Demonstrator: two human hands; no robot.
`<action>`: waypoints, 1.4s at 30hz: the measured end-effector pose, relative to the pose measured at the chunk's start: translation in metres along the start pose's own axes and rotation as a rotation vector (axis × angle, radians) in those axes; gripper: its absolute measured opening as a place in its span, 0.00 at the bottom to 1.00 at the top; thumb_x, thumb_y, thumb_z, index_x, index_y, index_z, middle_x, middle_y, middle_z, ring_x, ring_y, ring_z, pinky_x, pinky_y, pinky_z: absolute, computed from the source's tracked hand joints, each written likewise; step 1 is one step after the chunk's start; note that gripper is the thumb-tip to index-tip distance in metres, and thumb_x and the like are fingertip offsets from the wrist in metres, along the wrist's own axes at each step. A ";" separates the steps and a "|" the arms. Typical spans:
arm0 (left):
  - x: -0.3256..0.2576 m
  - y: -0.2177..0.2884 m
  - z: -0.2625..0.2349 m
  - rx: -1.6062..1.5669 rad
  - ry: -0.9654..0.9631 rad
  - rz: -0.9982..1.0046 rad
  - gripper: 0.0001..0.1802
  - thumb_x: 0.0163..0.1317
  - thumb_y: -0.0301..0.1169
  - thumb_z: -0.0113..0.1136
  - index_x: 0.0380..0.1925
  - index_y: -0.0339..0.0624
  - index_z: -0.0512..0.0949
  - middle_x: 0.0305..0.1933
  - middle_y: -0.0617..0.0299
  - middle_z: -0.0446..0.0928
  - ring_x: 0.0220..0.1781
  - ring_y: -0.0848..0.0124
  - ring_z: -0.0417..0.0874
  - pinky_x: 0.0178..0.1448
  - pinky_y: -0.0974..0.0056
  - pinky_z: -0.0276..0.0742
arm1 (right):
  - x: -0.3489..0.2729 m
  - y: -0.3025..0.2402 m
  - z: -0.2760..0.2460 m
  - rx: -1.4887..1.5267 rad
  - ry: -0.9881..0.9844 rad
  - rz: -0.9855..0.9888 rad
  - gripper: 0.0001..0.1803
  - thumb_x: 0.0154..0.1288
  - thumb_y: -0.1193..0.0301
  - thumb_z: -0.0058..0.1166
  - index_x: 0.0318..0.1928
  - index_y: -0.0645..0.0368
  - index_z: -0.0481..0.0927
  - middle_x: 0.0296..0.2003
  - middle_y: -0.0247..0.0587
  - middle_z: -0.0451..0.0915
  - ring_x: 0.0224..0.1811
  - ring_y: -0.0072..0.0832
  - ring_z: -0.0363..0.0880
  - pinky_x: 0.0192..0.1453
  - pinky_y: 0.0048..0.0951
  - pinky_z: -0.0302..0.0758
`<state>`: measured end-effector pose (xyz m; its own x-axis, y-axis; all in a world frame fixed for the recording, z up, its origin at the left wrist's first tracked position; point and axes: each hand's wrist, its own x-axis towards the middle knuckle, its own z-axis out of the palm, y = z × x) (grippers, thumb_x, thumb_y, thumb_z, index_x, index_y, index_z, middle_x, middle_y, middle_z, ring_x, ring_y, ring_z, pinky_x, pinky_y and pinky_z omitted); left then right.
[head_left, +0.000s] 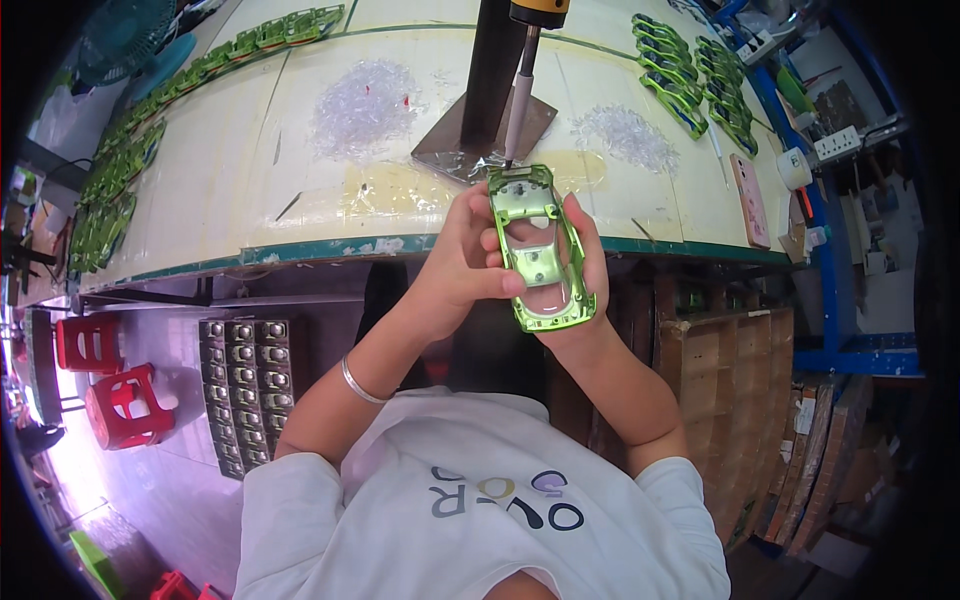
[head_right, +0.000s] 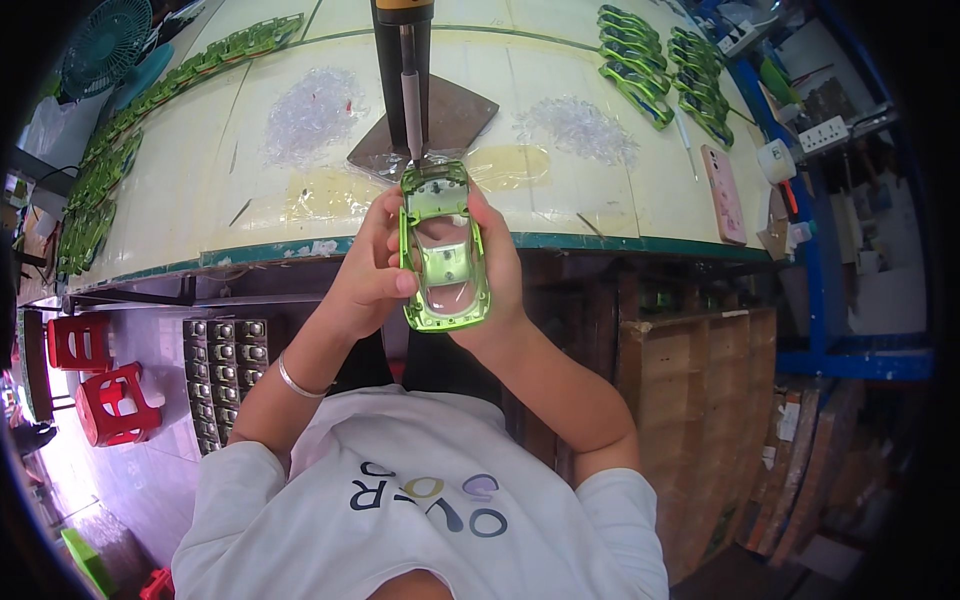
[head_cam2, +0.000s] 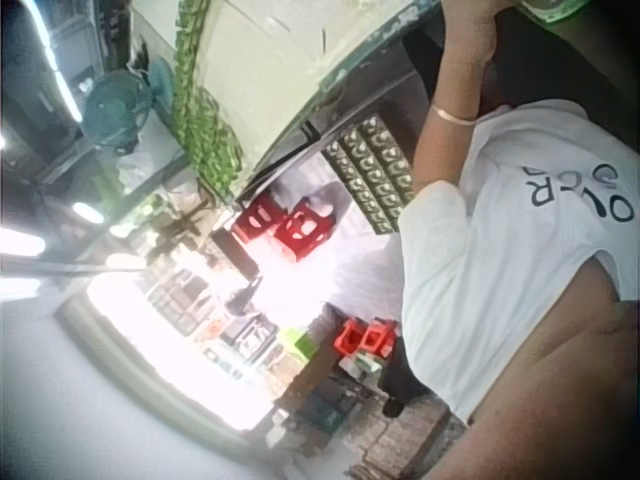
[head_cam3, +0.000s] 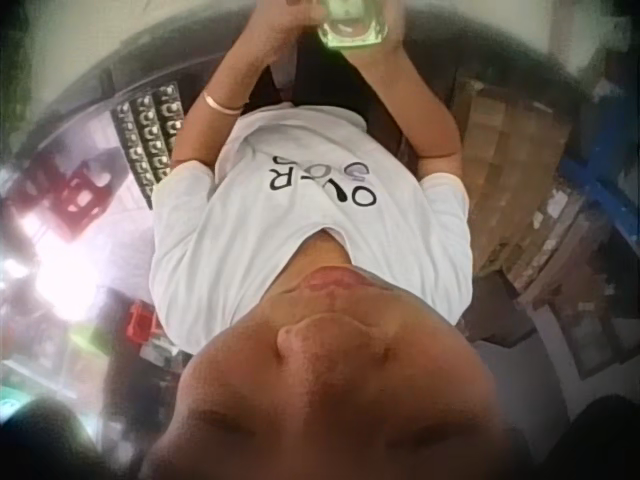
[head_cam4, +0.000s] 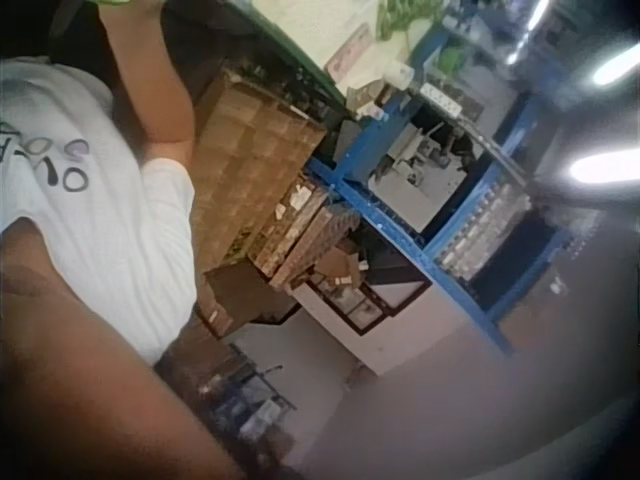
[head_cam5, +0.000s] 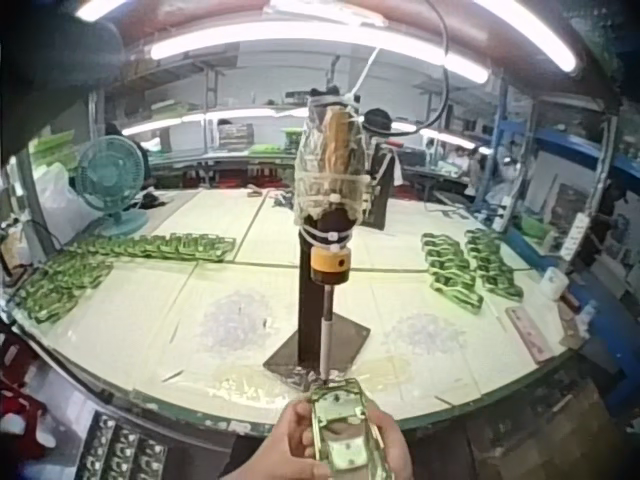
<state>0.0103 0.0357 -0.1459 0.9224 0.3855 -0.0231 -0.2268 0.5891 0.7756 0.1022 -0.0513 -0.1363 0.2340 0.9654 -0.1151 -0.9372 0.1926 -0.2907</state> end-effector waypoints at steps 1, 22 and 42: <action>0.001 0.003 0.000 -0.001 -0.003 0.004 0.52 0.32 0.28 0.69 0.58 0.40 0.46 0.47 0.61 0.60 0.48 0.73 0.65 0.51 0.70 0.65 | 0.001 0.000 0.004 -0.012 -0.006 -0.015 0.30 0.63 0.52 0.30 0.51 0.67 0.64 0.39 0.53 0.73 0.35 0.34 0.76 0.40 0.31 0.75; 0.007 0.020 0.011 -0.110 -0.028 -0.009 0.48 0.34 0.36 0.69 0.54 0.38 0.51 0.48 0.59 0.62 0.52 0.70 0.65 0.55 0.68 0.61 | -0.003 0.002 0.041 -0.103 0.089 -0.114 0.30 0.64 0.49 0.28 0.48 0.64 0.67 0.38 0.49 0.76 0.38 0.32 0.76 0.45 0.31 0.72; 0.003 0.026 0.020 0.066 0.050 0.025 0.52 0.38 0.38 0.68 0.57 0.32 0.45 0.53 0.51 0.62 0.54 0.65 0.66 0.58 0.64 0.60 | 0.004 -0.004 0.030 -0.227 0.239 -0.161 0.31 0.60 0.46 0.29 0.39 0.62 0.73 0.26 0.43 0.75 0.22 0.26 0.72 0.19 0.22 0.67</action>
<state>0.0136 0.0381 -0.1138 0.8994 0.4359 -0.0334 -0.2271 0.5311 0.8163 0.0988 -0.0433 -0.1075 0.4531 0.8523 -0.2612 -0.8083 0.2693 -0.5235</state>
